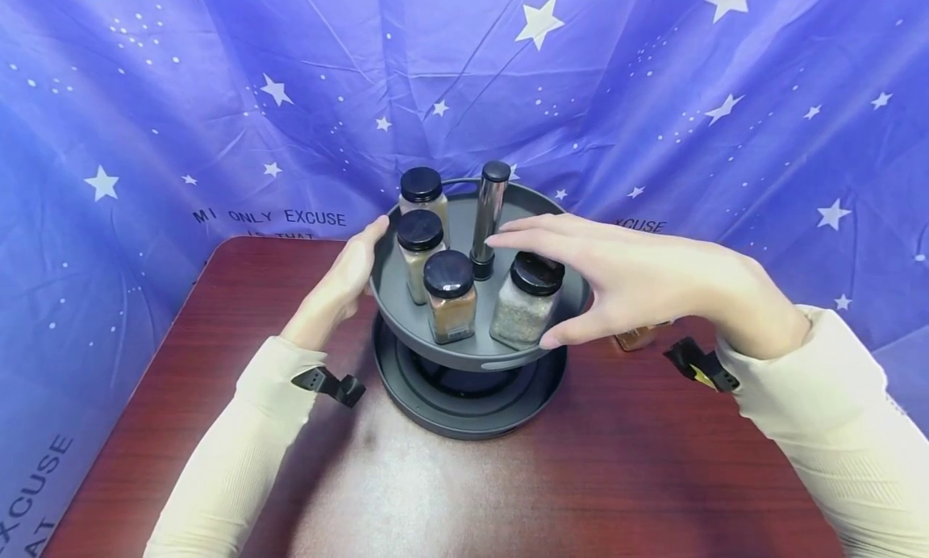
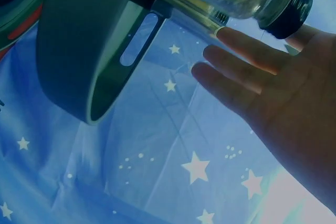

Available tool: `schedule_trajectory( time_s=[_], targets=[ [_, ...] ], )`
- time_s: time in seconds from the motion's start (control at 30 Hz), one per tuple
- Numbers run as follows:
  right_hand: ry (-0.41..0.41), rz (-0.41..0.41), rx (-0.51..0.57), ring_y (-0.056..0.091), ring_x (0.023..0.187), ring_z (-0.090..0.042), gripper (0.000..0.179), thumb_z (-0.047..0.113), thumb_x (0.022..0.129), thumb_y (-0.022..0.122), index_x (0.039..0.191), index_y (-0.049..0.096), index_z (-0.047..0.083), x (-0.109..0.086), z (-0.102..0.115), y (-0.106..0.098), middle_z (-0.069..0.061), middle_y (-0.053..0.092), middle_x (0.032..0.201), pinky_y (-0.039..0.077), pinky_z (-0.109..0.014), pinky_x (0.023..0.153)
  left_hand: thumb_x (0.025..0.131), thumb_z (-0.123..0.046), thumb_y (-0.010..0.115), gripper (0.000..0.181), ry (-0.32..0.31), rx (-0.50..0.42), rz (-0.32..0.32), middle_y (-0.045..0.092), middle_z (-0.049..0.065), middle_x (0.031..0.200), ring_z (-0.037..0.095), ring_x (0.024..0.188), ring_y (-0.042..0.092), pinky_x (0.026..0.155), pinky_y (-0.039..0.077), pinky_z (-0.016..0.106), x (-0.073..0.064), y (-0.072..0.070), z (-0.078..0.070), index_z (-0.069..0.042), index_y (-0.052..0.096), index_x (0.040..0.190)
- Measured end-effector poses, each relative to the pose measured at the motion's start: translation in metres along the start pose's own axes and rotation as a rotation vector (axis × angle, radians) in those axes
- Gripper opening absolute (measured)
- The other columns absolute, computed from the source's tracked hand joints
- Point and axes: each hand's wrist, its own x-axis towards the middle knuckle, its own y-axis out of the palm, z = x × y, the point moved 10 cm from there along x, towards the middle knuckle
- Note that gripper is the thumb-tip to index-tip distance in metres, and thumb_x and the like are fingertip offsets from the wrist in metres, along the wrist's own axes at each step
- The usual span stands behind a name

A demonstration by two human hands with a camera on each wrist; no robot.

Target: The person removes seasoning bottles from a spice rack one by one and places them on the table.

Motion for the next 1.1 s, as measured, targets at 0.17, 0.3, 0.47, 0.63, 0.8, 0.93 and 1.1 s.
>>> schedule_trajectory(
  time_s=[0.17, 0.3, 0.47, 0.63, 0.8, 0.93, 1.1],
  targets=[
    [0.012, 0.002, -0.068, 0.027, 0.149, -0.021, 0.084, 0.052, 0.082, 0.076, 0.152, 0.032, 0.034, 0.001, 0.007, 0.002, 0.002, 0.027, 0.161, 0.036, -0.05, 0.115, 0.104, -0.055, 0.024, 0.051, -0.004, 0.015, -0.002, 0.064, -0.012, 0.07, 0.003, 0.06, 0.062, 0.065, 0.053, 0.025, 0.0, 0.0, 0.0, -0.018, 0.054, 0.119],
    [-0.043, -0.026, -0.11, 0.034, 0.146, -0.023, 0.077, 0.048, 0.084, 0.075, 0.149, 0.04, 0.027, 0.006, 0.015, 0.005, -0.001, 0.034, 0.158, 0.04, -0.049, 0.111, 0.104, -0.055, 0.024, 0.053, 0.002, 0.021, 0.005, 0.063, -0.012, 0.069, 0.003, 0.058, 0.061, 0.062, 0.052, 0.024, 0.0, 0.001, -0.001, -0.015, 0.052, 0.126],
    [-0.081, -0.052, -0.142, 0.042, 0.14, -0.022, 0.068, 0.042, 0.084, 0.076, 0.142, 0.049, 0.02, 0.013, 0.021, 0.007, -0.003, 0.045, 0.15, 0.041, -0.048, 0.11, 0.104, -0.054, 0.023, 0.052, -0.001, 0.023, 0.001, 0.063, -0.013, 0.069, 0.003, 0.058, 0.06, 0.062, 0.052, 0.024, -0.001, 0.0, -0.001, -0.017, 0.052, 0.125],
    [-0.129, -0.07, -0.11, 0.057, 0.114, -0.016, 0.048, 0.034, 0.085, 0.077, 0.126, 0.058, 0.017, 0.016, 0.025, 0.008, -0.001, 0.053, 0.138, 0.048, -0.04, 0.097, 0.105, -0.054, 0.022, 0.049, 0.006, 0.023, 0.004, 0.061, -0.012, 0.067, 0.003, 0.056, 0.058, 0.06, 0.05, 0.023, -0.001, 0.001, -0.001, -0.019, 0.054, 0.121],
    [-0.184, -0.111, -0.093, 0.054, 0.081, -0.006, 0.033, 0.029, 0.086, 0.077, 0.111, 0.059, 0.016, 0.015, 0.028, 0.007, -0.001, 0.056, 0.131, 0.048, -0.03, 0.079, 0.105, -0.053, 0.022, 0.047, 0.005, 0.022, 0.01, 0.06, -0.012, 0.062, 0.003, 0.053, 0.057, 0.057, 0.048, 0.023, 0.0, 0.001, -0.001, -0.02, 0.055, 0.106],
    [-0.188, -0.127, -0.114, 0.05, 0.075, -0.005, 0.031, 0.028, 0.086, 0.076, 0.109, 0.059, 0.017, 0.015, 0.029, 0.007, 0.004, 0.056, 0.119, 0.047, -0.028, 0.075, 0.104, -0.054, 0.022, 0.047, -0.003, 0.024, 0.002, 0.059, -0.012, 0.06, 0.003, 0.05, 0.056, 0.058, 0.048, 0.023, -0.001, 0.0, 0.0, -0.021, 0.055, 0.104],
    [-0.171, -0.133, -0.133, 0.048, 0.074, -0.006, 0.028, 0.026, 0.085, 0.075, 0.107, 0.059, 0.017, 0.016, 0.028, 0.007, 0.006, 0.054, 0.104, 0.045, -0.028, 0.072, 0.104, -0.056, 0.023, 0.047, -0.007, 0.025, -0.012, 0.057, -0.012, 0.057, 0.003, 0.049, 0.054, 0.059, 0.047, 0.023, -0.001, 0.0, 0.0, -0.021, 0.055, 0.104]
  ],
)
